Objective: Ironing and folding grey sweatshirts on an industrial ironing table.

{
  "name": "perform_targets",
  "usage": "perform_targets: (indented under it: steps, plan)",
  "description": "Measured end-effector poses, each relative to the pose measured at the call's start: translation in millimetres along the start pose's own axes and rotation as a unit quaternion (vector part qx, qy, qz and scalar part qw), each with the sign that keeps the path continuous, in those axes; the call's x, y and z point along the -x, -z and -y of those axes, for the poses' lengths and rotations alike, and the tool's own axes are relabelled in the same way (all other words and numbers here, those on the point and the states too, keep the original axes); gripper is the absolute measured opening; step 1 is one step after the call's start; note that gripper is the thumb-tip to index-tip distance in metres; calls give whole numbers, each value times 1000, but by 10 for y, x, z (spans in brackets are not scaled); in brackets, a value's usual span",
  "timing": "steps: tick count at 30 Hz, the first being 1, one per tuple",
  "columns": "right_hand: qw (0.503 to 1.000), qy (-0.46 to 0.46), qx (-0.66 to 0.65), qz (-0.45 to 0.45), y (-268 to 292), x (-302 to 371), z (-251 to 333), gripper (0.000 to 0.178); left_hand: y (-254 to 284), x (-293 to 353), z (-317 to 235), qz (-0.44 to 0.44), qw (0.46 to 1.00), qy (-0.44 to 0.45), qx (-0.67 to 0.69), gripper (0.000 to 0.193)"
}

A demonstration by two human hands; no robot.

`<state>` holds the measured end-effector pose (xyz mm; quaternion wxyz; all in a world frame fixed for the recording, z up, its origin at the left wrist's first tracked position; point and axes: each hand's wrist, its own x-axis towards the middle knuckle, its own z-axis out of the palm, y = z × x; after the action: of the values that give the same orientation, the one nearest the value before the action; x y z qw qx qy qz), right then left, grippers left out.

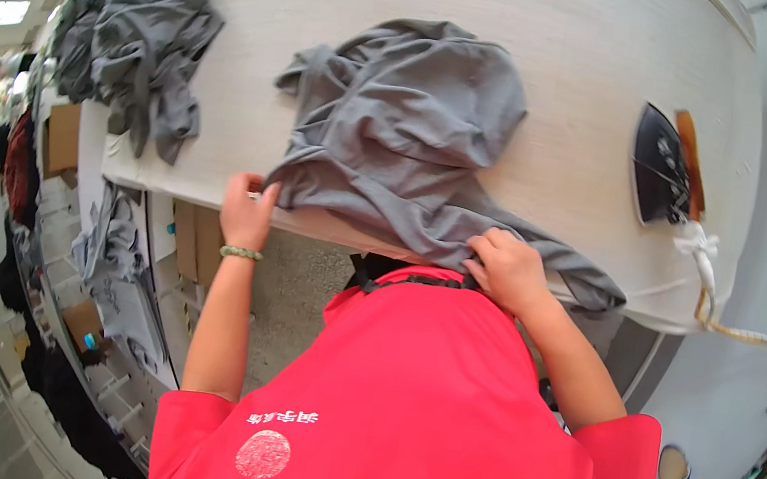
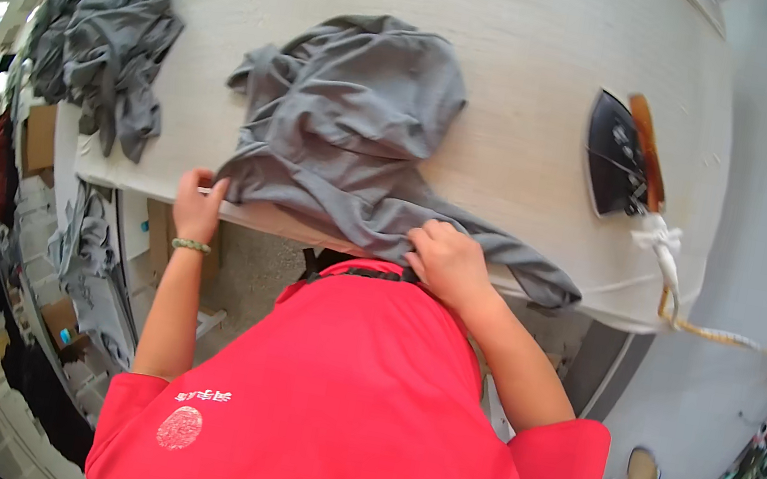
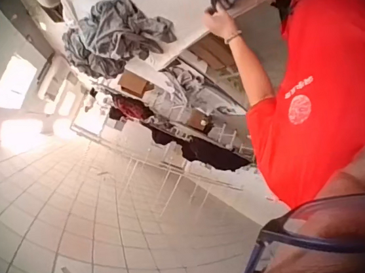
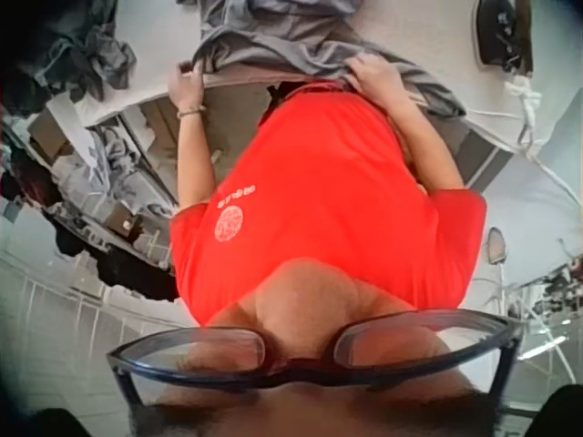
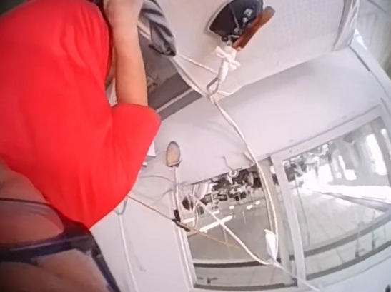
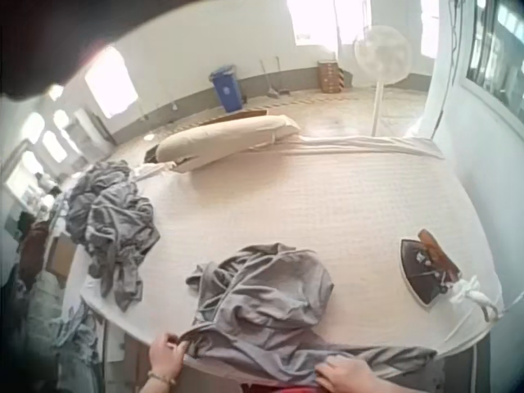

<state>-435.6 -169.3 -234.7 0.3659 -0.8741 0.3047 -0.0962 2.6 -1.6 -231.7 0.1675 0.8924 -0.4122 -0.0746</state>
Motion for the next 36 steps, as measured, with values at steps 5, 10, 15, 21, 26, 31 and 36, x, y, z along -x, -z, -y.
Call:
perform_targets:
  steps: [5,10,15,21,26,31,36]
  plan:
    - [994,-50,90,-27,-207,-100,41,16,7,159,-141,-90,995,34,38,23]
    - [991,20,129,-28,-179,-227,88,14,36,189,-109,-48,988,84,121,21]
    - [985,-75,107,-109,-19,-163,12,12,-255,22,-66,29,994,80,70,22]
    - [980,-123,-17,-153,470,-374,-75,13,-87,-128,-34,143,984,98,42,17]
    - [978,-171,-3,-122,1282,-547,-101,13,601,-504,-252,143,977,21,155,19]
    - [957,-157,-197,-141,1873,-674,590,26,1873,-574,-671,26,958,-29,283,13]
    - [958,-178,-218,61,1805,-543,386,22,2490,-221,-330,51,915,-34,400,23]
